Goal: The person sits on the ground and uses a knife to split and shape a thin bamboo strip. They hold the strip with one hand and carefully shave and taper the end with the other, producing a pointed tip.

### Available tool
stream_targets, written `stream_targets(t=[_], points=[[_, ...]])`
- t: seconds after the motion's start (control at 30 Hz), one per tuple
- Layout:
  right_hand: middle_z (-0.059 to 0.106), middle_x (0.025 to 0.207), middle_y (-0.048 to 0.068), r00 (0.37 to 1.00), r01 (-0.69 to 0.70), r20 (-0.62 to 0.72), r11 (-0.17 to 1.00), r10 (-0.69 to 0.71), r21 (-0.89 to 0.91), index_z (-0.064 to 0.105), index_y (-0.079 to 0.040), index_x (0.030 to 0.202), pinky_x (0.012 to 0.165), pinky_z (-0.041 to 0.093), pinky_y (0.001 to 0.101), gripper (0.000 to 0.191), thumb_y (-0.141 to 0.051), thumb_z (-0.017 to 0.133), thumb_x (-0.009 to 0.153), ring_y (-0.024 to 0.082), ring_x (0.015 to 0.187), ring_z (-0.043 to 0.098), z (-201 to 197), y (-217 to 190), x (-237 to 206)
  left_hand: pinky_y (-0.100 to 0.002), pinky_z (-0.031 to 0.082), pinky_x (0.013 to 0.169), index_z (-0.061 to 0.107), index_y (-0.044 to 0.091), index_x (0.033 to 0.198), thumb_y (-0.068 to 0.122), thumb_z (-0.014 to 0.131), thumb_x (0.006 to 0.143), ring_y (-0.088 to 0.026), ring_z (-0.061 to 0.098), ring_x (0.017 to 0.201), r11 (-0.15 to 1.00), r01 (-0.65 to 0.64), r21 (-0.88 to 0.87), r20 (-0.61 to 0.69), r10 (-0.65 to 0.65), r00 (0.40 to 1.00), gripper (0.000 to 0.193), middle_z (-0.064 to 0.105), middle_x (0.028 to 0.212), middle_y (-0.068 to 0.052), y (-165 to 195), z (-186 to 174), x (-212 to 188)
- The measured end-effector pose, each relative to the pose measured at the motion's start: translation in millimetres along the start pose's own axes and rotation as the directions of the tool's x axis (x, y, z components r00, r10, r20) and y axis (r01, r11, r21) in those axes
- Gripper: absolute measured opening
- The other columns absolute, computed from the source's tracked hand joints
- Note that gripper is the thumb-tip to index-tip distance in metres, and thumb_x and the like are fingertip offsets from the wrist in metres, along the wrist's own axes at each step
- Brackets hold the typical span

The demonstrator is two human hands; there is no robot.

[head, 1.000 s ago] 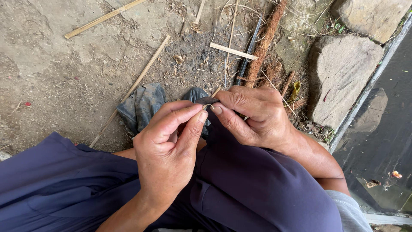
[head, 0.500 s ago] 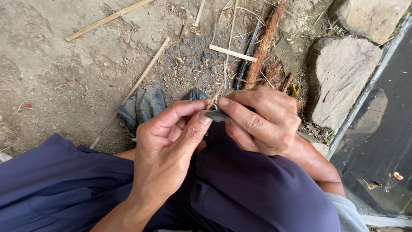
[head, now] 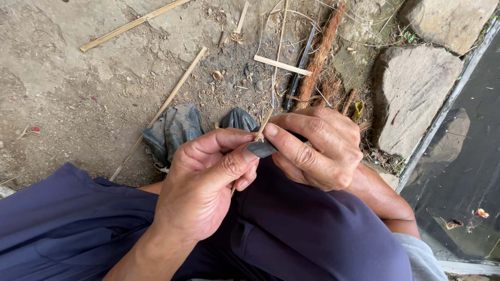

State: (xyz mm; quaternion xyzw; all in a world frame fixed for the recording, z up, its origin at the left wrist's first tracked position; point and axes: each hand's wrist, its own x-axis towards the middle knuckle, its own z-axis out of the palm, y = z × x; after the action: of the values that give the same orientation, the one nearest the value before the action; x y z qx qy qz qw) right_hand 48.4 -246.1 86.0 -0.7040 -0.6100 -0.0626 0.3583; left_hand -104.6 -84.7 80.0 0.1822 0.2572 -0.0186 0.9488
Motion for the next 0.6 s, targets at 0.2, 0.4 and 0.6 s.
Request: stream_targets(t=[0.2, 0.4, 0.6], points=[[0.071, 0.102, 0.018, 1.000, 0.009, -0.007, 1.000, -0.009, -0.006, 0.069, 0.001, 0.120, 0.063, 0.054, 0.0360, 0.033, -0.005, 0.083, 0.091, 0.028, 0.081, 0.072, 2, 0, -1, -0.029, 0.047, 0.069, 0.072, -0.002, 0.113, -0.001, 0.068, 0.099, -0.015, 0.062, 0.081, 0.995, 0.064, -0.076, 0.015, -0.063, 0.998, 0.014, 0.071, 0.098, -0.011, 1, -3, -1], [0.071, 0.102, 0.017, 1.000, 0.005, -0.012, 1.000, -0.005, -0.020, 0.069, 0.002, 0.120, 0.062, 0.054, 0.0358, 0.032, -0.003, 0.083, 0.091, 0.028, 0.080, 0.072, 3, -1, -2, -0.027, 0.047, 0.072, 0.073, -0.001, 0.117, -0.005, 0.068, 0.102, -0.012, 0.060, 0.083, 0.991, -0.081, 0.103, 0.041, 0.077, 0.996, 0.016, 0.068, 0.098, -0.008, -2, 1, 1], [0.070, 0.104, 0.017, 1.000, -0.002, -0.020, 0.997, 0.000, -0.076, 0.069, 0.001, 0.122, 0.062, 0.054, 0.0354, 0.034, -0.001, 0.085, 0.093, 0.026, 0.079, 0.070, 9, -1, -3, -0.021, 0.047, 0.066, 0.073, -0.002, 0.114, -0.007, 0.070, 0.098, -0.005, 0.059, 0.080, 0.888, -0.228, 0.400, -0.059, 0.273, 0.960, 0.018, 0.064, 0.096, -0.001, -7, 15, 2]])
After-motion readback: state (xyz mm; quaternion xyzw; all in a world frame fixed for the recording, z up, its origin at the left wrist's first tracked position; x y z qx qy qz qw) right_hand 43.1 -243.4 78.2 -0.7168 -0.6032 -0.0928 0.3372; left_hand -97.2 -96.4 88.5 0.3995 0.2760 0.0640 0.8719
